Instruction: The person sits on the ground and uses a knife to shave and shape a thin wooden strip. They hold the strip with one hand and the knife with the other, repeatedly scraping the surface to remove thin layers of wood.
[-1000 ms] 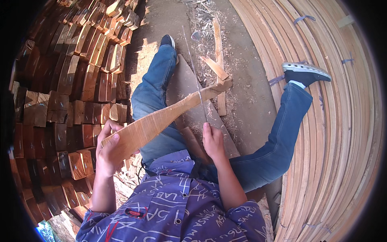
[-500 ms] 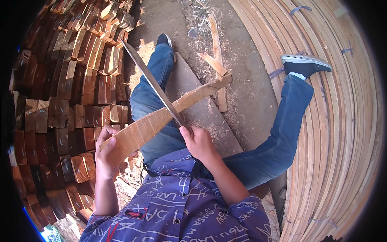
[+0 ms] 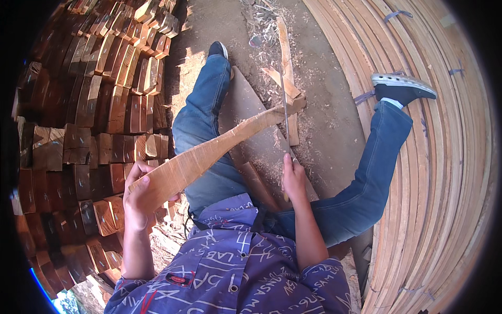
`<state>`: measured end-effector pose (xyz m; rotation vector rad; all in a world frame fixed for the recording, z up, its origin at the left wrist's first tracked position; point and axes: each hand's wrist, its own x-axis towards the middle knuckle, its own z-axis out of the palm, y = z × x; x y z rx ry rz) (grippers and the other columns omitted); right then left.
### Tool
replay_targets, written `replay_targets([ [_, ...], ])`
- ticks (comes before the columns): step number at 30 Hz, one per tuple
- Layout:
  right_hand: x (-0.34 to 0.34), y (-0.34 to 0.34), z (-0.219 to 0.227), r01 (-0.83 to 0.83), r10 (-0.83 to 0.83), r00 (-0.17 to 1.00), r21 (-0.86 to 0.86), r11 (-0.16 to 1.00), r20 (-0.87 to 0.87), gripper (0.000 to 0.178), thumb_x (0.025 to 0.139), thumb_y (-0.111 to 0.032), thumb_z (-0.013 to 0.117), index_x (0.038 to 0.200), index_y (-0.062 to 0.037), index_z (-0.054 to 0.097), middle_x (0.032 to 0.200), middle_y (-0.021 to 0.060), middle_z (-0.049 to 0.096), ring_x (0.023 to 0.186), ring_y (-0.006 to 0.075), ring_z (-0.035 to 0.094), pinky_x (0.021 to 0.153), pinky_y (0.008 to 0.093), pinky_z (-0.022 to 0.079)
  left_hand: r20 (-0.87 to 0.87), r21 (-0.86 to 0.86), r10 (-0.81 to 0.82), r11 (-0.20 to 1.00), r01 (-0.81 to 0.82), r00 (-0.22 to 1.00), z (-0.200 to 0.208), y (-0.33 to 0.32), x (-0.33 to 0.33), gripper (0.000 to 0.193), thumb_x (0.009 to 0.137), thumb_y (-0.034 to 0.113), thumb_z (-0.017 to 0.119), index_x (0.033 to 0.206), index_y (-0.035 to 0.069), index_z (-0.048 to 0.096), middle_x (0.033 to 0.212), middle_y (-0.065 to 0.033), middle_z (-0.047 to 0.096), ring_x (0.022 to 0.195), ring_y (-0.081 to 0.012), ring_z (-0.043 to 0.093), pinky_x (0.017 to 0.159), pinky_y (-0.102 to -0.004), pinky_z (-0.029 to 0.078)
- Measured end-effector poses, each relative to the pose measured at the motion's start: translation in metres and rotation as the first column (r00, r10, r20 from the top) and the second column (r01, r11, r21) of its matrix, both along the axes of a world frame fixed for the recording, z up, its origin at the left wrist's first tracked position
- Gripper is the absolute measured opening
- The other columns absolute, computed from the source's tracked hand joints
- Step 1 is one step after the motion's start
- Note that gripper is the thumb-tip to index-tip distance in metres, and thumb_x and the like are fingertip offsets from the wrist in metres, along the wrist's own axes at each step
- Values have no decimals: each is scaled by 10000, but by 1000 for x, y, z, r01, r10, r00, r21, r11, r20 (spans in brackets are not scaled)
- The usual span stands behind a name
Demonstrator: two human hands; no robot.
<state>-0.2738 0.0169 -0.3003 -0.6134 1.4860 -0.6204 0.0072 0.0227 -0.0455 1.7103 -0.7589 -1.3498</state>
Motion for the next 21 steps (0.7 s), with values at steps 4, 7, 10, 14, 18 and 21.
replay_targets([
  [4, 26, -11, 54, -230, 186, 973, -458, 859, -139, 562, 1001, -470, 477, 654, -29, 493, 523, 56, 462, 455, 151, 462, 444, 325, 359, 16, -9, -26, 1000, 26, 1000, 7, -4, -10, 320, 890, 288, 561, 987, 3, 451, 902, -179, 603, 770, -266, 686, 646, -377, 613],
  [7, 37, -18, 81, -363, 327, 931, -484, 796, -161, 512, 957, -425, 558, 731, 35, 560, 577, 204, 489, 554, 345, 564, 547, 438, 413, 29, -12, -65, 998, 65, 997, 9, -5, -9, 326, 888, 297, 563, 982, 6, 449, 887, -176, 604, 762, -261, 686, 649, -373, 610],
  [10, 34, -3, 8, -365, 260, 909, -322, 873, -325, 577, 953, -472, 545, 729, 60, 569, 598, 242, 538, 624, 398, 612, 578, 464, 437, 37, -9, -64, 998, 64, 997, 10, -8, -14, 309, 892, 286, 550, 971, 7, 444, 884, -178, 604, 752, -257, 683, 652, -372, 607],
  [14, 3, -4, -8, -95, 123, 980, 170, 981, -159, 618, 993, -493, 477, 657, 21, 552, 484, 120, 501, 454, 239, 576, 445, 373, 420, 29, -4, -31, 1000, 31, 999, 4, 1, -5, 313, 900, 284, 553, 980, 1, 447, 893, -185, 609, 756, -256, 684, 650, -371, 605],
  [18, 2, 8, 4, 35, -35, 999, 24, 999, 6, 541, 1022, -413, 460, 650, -26, 522, 487, 38, 437, 414, 168, 475, 418, 346, 375, 48, -28, -74, 997, 76, 996, 7, -4, -15, 330, 906, 295, 560, 988, -3, 446, 884, -183, 612, 744, -252, 684, 642, -355, 595],
  [21, 13, 2, 39, -100, 113, 993, -334, 937, 18, 535, 1007, -487, 467, 687, -60, 491, 510, 6, 445, 420, 108, 448, 396, 272, 361, 100, -29, -51, 998, 54, 994, 12, -8, -29, 390, 880, 340, 590, 976, 5, 414, 825, -174, 600, 677, -264, 674, 601, -376, 600],
])
